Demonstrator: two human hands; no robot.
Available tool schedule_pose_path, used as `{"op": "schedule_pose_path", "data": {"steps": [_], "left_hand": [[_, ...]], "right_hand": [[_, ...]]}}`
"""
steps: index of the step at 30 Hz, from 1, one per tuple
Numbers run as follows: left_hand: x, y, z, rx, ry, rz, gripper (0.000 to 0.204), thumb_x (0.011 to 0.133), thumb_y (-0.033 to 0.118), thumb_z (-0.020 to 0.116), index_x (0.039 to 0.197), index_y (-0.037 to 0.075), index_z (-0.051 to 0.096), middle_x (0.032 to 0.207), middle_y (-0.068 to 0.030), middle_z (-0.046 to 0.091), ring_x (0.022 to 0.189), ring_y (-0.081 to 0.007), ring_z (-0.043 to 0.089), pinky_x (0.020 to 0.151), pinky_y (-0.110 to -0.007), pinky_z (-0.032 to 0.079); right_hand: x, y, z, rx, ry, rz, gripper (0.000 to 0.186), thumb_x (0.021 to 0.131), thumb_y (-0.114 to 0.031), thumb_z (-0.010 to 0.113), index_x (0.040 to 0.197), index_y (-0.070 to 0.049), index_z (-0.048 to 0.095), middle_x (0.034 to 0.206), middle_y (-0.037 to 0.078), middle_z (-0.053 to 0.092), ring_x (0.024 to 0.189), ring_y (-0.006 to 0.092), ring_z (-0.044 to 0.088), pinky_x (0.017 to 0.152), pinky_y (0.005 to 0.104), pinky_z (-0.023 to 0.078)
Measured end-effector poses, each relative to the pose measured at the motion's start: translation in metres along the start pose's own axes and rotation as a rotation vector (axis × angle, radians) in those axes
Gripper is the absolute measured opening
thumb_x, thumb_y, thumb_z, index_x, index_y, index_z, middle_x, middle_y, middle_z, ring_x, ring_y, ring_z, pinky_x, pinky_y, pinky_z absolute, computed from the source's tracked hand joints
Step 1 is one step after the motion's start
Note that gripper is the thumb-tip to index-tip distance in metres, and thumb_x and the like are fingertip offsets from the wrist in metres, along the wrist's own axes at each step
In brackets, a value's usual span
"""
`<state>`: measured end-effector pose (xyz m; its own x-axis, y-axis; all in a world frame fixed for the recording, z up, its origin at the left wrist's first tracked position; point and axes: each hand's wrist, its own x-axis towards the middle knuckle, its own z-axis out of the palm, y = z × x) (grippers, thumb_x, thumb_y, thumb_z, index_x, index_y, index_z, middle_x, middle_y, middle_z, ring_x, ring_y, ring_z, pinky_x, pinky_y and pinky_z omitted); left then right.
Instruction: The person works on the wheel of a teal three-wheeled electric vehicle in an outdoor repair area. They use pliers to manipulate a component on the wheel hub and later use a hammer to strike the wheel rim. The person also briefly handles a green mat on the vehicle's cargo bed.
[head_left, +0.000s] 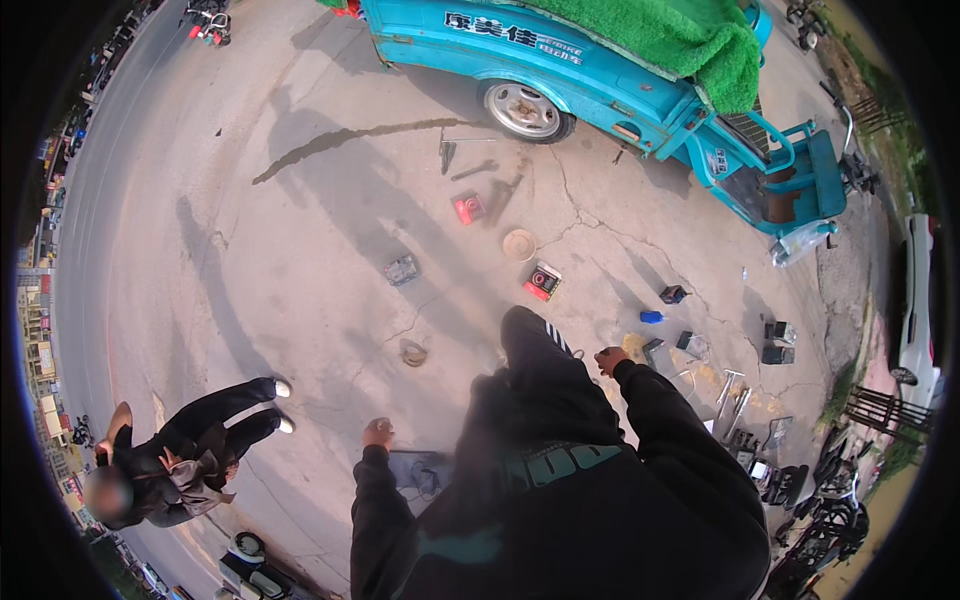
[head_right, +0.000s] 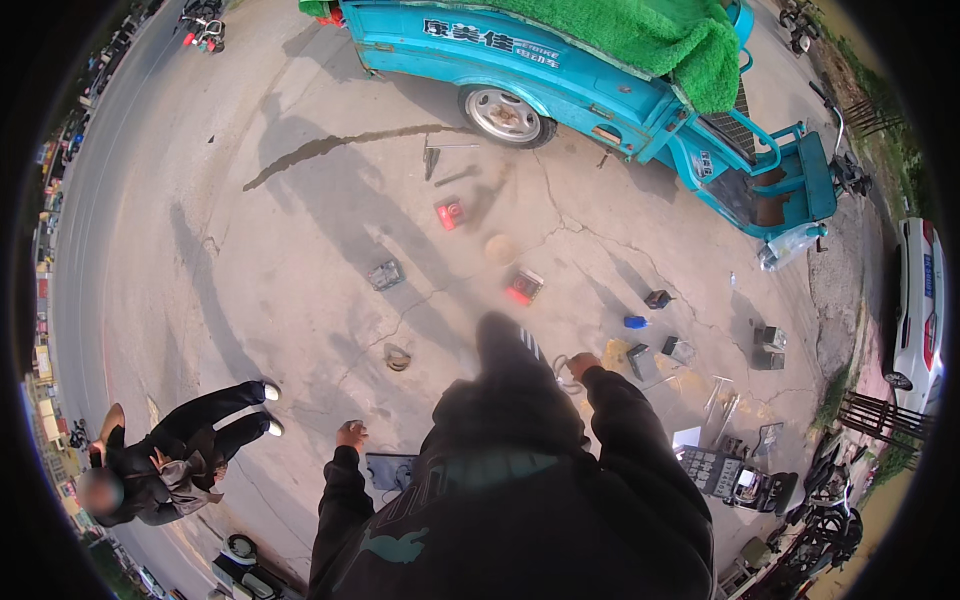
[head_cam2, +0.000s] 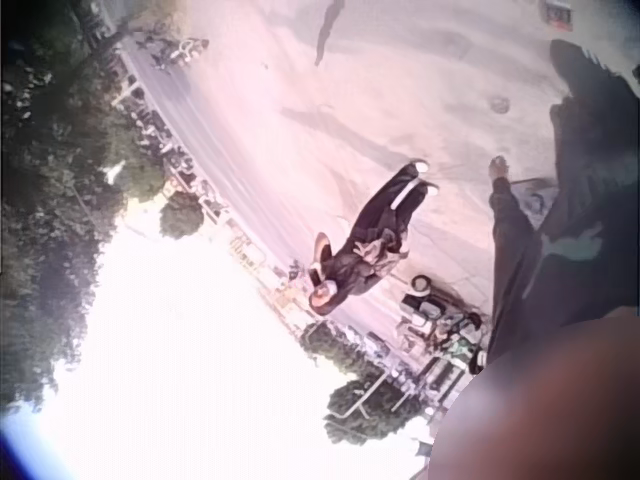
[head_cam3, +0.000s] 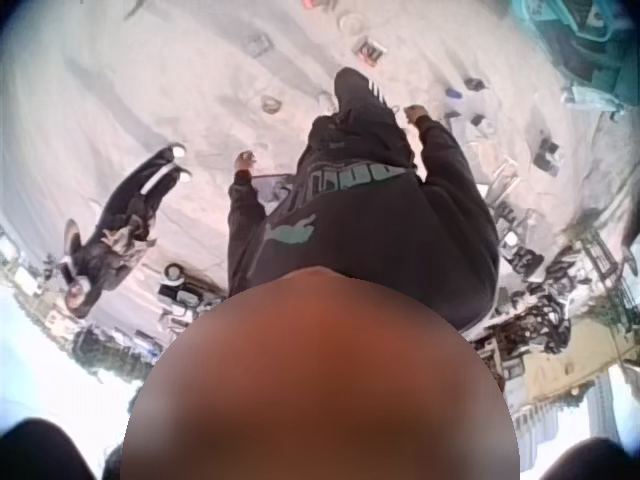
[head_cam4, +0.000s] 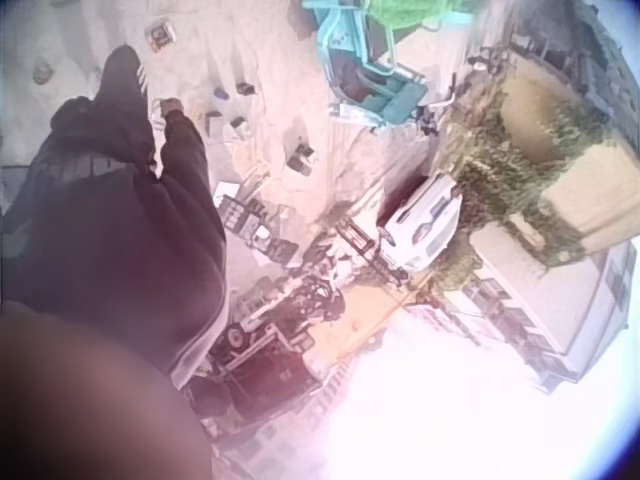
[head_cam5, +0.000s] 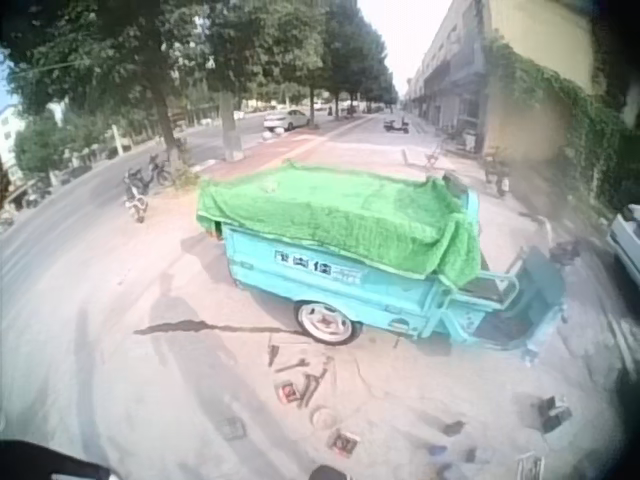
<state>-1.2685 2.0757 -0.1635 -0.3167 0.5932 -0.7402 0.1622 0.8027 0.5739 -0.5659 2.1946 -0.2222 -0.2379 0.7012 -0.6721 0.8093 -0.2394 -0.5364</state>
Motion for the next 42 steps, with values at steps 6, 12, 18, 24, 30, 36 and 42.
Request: {"op": "schedule_pose_path", "data": {"steps": [6,12,18,24,30,36,42], "left_hand": [[0.097,0.146,-0.013,0.183,-0.005,0.174,0.03,0.093,0.025,0.063,0.107,-0.002,0.067,0.089,-0.0118,0.071,0.075,-0.0201,0.07,0.064,-0.032,0.056],[0.204,0.212,-0.012,0.749,-0.279,0.457,0.028,0.094,0.02,0.063,0.108,-0.004,0.067,0.089,-0.012,0.071,0.077,-0.0193,0.071,0.068,-0.032,0.06],[0.262,0.365,0.009,0.846,-0.329,0.334,0.017,0.088,0.018,0.064,0.103,0.011,0.067,0.108,-0.0128,0.068,0.099,-0.0347,0.066,0.082,-0.047,0.055],[0.371,0.512,0.077,0.973,-0.424,0.423,0.024,0.096,0.029,0.057,0.104,0.01,0.068,0.106,-0.013,0.07,0.1,-0.0343,0.067,0.086,-0.043,0.053],[0.491,0.611,0.192,1.138,-0.585,0.584,0.03,0.096,0.028,0.062,0.114,0.004,0.068,0.098,-0.0136,0.074,0.089,-0.0244,0.072,0.081,-0.035,0.056],[0.63,0.586,0.319,1.163,-0.821,0.648,0.027,0.094,0.023,0.062,0.113,0.006,0.069,0.104,-0.016,0.072,0.099,-0.0316,0.068,0.088,-0.041,0.053],[0.729,0.572,0.414,1.539,-1.077,1.029,0.034,0.093,0.028,0.064,0.117,0.004,0.059,0.107,-0.0192,0.064,0.097,-0.0397,0.064,0.081,-0.048,0.052]], "right_hand": [[0.062,-0.048,0.019,-0.063,-0.164,0.264,0.023,0.084,-0.025,0.069,0.1,-0.009,0.07,0.092,0.011,0.071,0.089,0.0294,0.069,0.075,0.0434,0.056],[0.191,-0.113,-0.028,0.23,-0.089,0.391,0.022,0.081,-0.018,0.075,0.1,-0.009,0.069,0.1,0.013,0.071,0.102,0.0337,0.068,0.084,0.0473,0.056],[0.32,-0.198,-0.106,0.657,0.16,0.437,0.039,0.093,-0.036,0.062,0.103,0.001,0.071,0.08,0.008,0.072,0.065,0.017,0.07,0.06,0.0325,0.056],[0.459,-0.208,-0.133,0.679,0.59,0.29,0.042,0.093,-0.034,0.057,0.117,0.0,0.063,0.098,0.018,0.071,0.082,0.0268,0.072,0.075,0.0375,0.056],[0.532,-0.219,-0.183,0.78,0.836,0.619,0.061,0.094,-0.04,0.057,0.136,0.003,0.049,0.112,0.027,0.068,0.102,0.0436,0.066,0.093,0.0481,0.051],[0.675,-0.135,-0.232,0.633,1.076,0.656,0.079,0.095,-0.043,0.06,0.146,0.01,0.031,0.137,0.033,0.048,0.126,0.045,0.051,0.104,0.0469,0.044],[0.782,-0.061,-0.355,0.141,1.58,0.446,0.093,0.088,-0.044,0.07,0.148,0.01,0.024,0.145,0.033,0.039,0.131,0.0461,0.042,0.107,0.0483,0.039]]}}
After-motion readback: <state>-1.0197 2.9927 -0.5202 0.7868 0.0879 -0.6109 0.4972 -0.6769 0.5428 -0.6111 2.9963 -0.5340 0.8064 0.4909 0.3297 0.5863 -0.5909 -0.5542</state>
